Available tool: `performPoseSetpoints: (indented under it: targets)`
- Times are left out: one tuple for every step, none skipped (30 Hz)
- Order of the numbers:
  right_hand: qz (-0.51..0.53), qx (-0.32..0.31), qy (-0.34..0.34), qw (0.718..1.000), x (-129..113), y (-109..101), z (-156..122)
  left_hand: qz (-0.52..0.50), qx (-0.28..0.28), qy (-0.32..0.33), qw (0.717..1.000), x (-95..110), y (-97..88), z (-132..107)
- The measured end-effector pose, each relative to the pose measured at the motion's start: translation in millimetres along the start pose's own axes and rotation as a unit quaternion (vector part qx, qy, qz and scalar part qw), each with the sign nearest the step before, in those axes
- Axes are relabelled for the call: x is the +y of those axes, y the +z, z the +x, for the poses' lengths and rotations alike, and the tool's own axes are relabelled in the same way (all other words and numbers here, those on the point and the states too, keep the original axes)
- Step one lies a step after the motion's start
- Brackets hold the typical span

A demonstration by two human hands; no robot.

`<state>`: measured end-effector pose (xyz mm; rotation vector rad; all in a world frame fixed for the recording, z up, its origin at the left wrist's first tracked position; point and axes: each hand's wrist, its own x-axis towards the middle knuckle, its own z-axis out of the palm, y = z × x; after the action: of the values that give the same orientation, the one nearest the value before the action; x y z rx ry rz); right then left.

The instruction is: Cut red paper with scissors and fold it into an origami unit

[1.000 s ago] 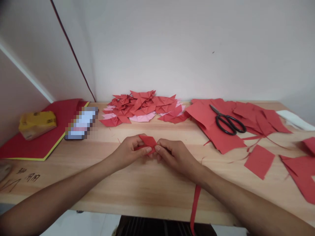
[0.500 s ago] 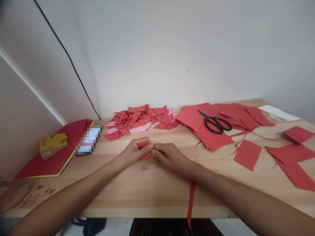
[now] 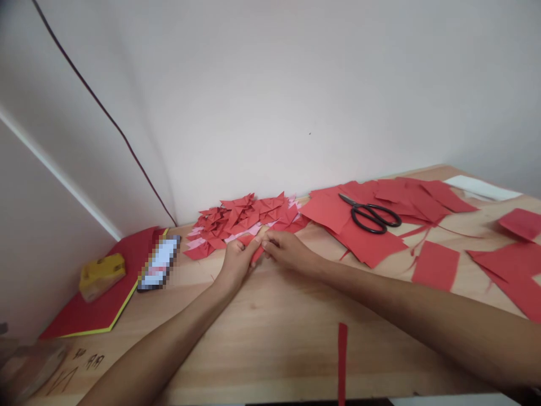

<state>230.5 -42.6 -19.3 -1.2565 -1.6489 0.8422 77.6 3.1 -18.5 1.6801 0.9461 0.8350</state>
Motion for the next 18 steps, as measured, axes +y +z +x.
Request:
performPoseSetpoints:
  targets:
    - [0.002, 0.007, -0.004, 1.000, 2, 2, 5, -0.002, 0.012, 0.002, 1.000, -1, -1.0, 3]
    - [0.004, 0.016, -0.007, 1.000, 3, 5, 10, -0.004, 0.023, 0.004, 1.000, -2, -1.6, 6]
    - [0.006, 0.025, -0.010, 1.000, 5, 7, 14, -0.006, 0.033, 0.006, 0.999, -3, -1.9, 8]
    - [0.009, 0.033, -0.011, 0.999, 7, 9, 16, -0.007, 0.041, 0.007, 0.999, -4, -2.0, 10]
    - [0.012, 0.039, -0.012, 0.999, 8, 10, 17, -0.009, 0.046, 0.006, 0.999, -5, -1.9, 10]
    - [0.017, 0.043, -0.014, 0.999, 8, 11, 18, -0.010, 0.048, 0.004, 0.999, -5, -1.9, 10]
    - [0.022, 0.045, -0.015, 0.999, 9, 11, 17, -0.010, 0.044, 0.001, 0.999, -5, -1.8, 9]
    - [0.027, 0.047, -0.015, 0.998, 9, 11, 16, -0.012, 0.036, -0.003, 0.999, -5, -1.7, 8]
    - [0.033, 0.049, -0.015, 0.998, 9, 11, 14, -0.015, 0.023, -0.006, 1.000, -5, -1.8, 6]
    - [0.039, 0.052, -0.014, 0.998, 8, 10, 13, -0.022, 0.001, -0.007, 1.000, -4, -1.8, 5]
    - [0.046, 0.054, -0.012, 0.997, 8, 10, 12, -0.031, -0.015, -0.003, 0.999, -4, -1.8, 4]
    - [0.051, 0.056, -0.010, 0.997, 8, 9, 11, -0.041, -0.028, 0.004, 0.999, -4, -1.7, 3]
    - [0.056, 0.057, -0.008, 0.997, 7, 9, 11, -0.050, -0.035, 0.013, 0.998, -4, -1.5, 2]
    - [0.061, 0.056, -0.007, 0.997, 7, 9, 11, -0.056, -0.037, 0.020, 0.998, -3, -1.2, 2]
    - [0.065, 0.054, -0.008, 0.996, 7, 9, 11, -0.058, -0.036, 0.025, 0.997, -3, -0.8, 1]
    - [0.067, 0.051, -0.008, 0.996, 6, 10, 11, -0.057, -0.034, 0.026, 0.997, -3, -0.4, 0]
    - [0.069, 0.049, -0.008, 0.996, 6, 10, 11, -0.053, -0.031, 0.026, 0.998, -2, 0.1, 0]
    - [0.070, 0.049, -0.008, 0.996, 5, 10, 10, -0.050, -0.031, 0.024, 0.998, -1, 0.6, -1]
